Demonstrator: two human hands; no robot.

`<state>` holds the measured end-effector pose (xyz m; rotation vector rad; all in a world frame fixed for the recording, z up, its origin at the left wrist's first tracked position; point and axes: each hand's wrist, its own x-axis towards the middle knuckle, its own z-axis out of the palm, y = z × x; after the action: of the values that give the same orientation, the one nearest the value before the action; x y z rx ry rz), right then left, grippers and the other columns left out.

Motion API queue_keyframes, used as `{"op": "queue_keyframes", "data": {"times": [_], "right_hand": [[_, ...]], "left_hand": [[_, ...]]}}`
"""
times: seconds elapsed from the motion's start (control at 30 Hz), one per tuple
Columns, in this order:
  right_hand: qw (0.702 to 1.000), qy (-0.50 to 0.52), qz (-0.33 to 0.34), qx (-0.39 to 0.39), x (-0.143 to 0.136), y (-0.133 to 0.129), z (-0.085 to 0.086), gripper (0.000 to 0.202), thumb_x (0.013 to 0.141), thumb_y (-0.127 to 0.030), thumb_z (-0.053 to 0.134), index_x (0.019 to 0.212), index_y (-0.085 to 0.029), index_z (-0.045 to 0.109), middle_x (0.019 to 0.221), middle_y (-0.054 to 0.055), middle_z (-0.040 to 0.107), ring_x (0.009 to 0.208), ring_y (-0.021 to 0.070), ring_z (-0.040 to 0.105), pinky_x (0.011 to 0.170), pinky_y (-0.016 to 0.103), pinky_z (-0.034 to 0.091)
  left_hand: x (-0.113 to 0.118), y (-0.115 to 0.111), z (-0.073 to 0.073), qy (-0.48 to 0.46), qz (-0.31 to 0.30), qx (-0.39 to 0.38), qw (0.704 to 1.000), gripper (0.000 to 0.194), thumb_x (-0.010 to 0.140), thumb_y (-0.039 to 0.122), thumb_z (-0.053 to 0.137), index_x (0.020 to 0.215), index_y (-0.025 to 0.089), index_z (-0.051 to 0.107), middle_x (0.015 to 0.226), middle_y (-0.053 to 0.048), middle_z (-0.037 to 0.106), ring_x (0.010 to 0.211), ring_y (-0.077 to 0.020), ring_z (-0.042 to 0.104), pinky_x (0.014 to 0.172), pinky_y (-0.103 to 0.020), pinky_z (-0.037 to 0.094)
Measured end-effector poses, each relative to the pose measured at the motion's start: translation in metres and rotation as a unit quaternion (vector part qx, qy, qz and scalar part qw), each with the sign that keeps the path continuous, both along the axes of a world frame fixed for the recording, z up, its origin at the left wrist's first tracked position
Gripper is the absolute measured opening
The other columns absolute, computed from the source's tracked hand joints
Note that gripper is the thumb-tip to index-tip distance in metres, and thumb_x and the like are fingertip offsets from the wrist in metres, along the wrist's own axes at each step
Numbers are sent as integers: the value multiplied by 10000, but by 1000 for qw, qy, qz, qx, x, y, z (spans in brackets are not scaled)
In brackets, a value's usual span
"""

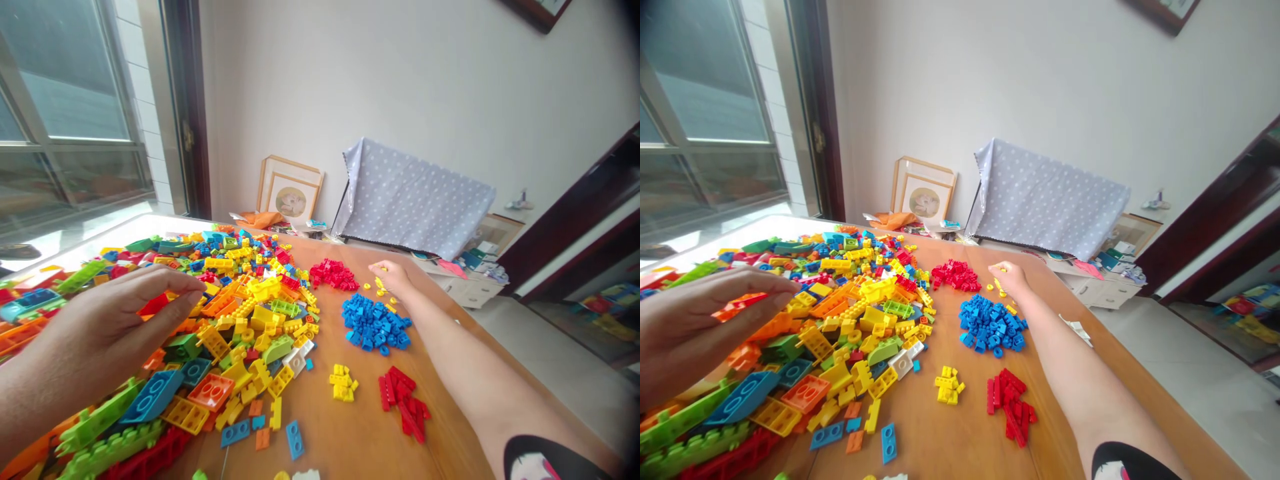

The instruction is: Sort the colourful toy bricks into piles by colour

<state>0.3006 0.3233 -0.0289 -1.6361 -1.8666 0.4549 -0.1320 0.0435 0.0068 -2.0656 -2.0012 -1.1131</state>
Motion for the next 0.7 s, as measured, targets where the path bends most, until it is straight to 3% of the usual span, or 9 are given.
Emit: {"op": "queue_keyframes", "data": {"times": [0.13, 0.2, 0.27, 0.33, 0.4, 0.5, 0.6, 0.7], "right_hand": [[990, 90, 103, -38, -74, -36, 19, 396, 892, -582, 597, 952, -203, 698, 783, 26, 712, 675, 163, 631, 577, 252, 488], [950, 210, 199, -114, -108, -53, 29, 483, 880, -661, 622, 945, -188, 695, 757, 32, 689, 626, 145, 600, 513, 229, 446], [918, 251, 242, -189, -131, -62, 41, 564, 881, -729, 590, 991, -187, 705, 841, 58, 708, 644, 138, 620, 457, 196, 398], [910, 261, 243, -210, -135, -61, 54, 524, 920, -676, 583, 1034, -181, 711, 959, 87, 722, 701, 138, 651, 442, 176, 386], [932, 240, 201, -183, -121, -50, 64, 391, 952, -543, 612, 1056, -179, 706, 1010, 93, 724, 725, 128, 662, 449, 167, 391], [974, 153, 88, -139, -72, -25, 67, 234, 968, -391, 610, 1076, -194, 676, 943, 54, 722, 660, 89, 636, 458, 156, 368], [987, 81, -7, -142, -7, -7, 53, 200, 982, -333, 587, 1074, -164, 640, 787, 20, 662, 551, 69, 567, 424, 162, 274], [980, -8, -73, -186, 49, -4, 28, 266, 913, -388, 697, 1040, -161, 642, 630, -27, 581, 474, 94, 536, 419, 189, 225]], "left_hand": [[1, 0, -1, 7, -11, 6, 1000, 375, 905, 585, 558, 1048, 277, 718, 996, 21, 768, 854, -198, 699, 762, -258, 503], [0, 0, -1, 15, -9, 8, 1000, 379, 902, 587, 560, 1050, 278, 721, 998, 20, 769, 842, -200, 699, 754, -261, 505], [-1, -1, 0, 25, -9, 12, 1000, 376, 903, 582, 565, 1054, 274, 720, 1017, 14, 769, 861, -205, 699, 772, -266, 505], [-3, -1, 1, 28, -13, 16, 999, 366, 910, 567, 566, 1065, 270, 714, 1030, 8, 765, 884, -208, 698, 787, -268, 505], [-5, -2, 3, 24, -24, 19, 999, 337, 921, 538, 569, 1077, 271, 704, 1043, 11, 760, 901, -202, 697, 789, -262, 509], [-7, -1, 3, 23, -43, 45, 998, 275, 928, 490, 583, 1067, 285, 701, 1062, 23, 751, 925, -191, 696, 793, -250, 517], [-8, 2, 0, 30, -54, 71, 996, 239, 926, 462, 597, 1056, 292, 705, 1049, 28, 750, 930, -192, 696, 813, -255, 519], [-8, 4, -2, 40, -61, 65, 995, 246, 927, 460, 591, 1064, 293, 709, 1032, 21, 754, 919, -199, 704, 816, -270, 526]]}}
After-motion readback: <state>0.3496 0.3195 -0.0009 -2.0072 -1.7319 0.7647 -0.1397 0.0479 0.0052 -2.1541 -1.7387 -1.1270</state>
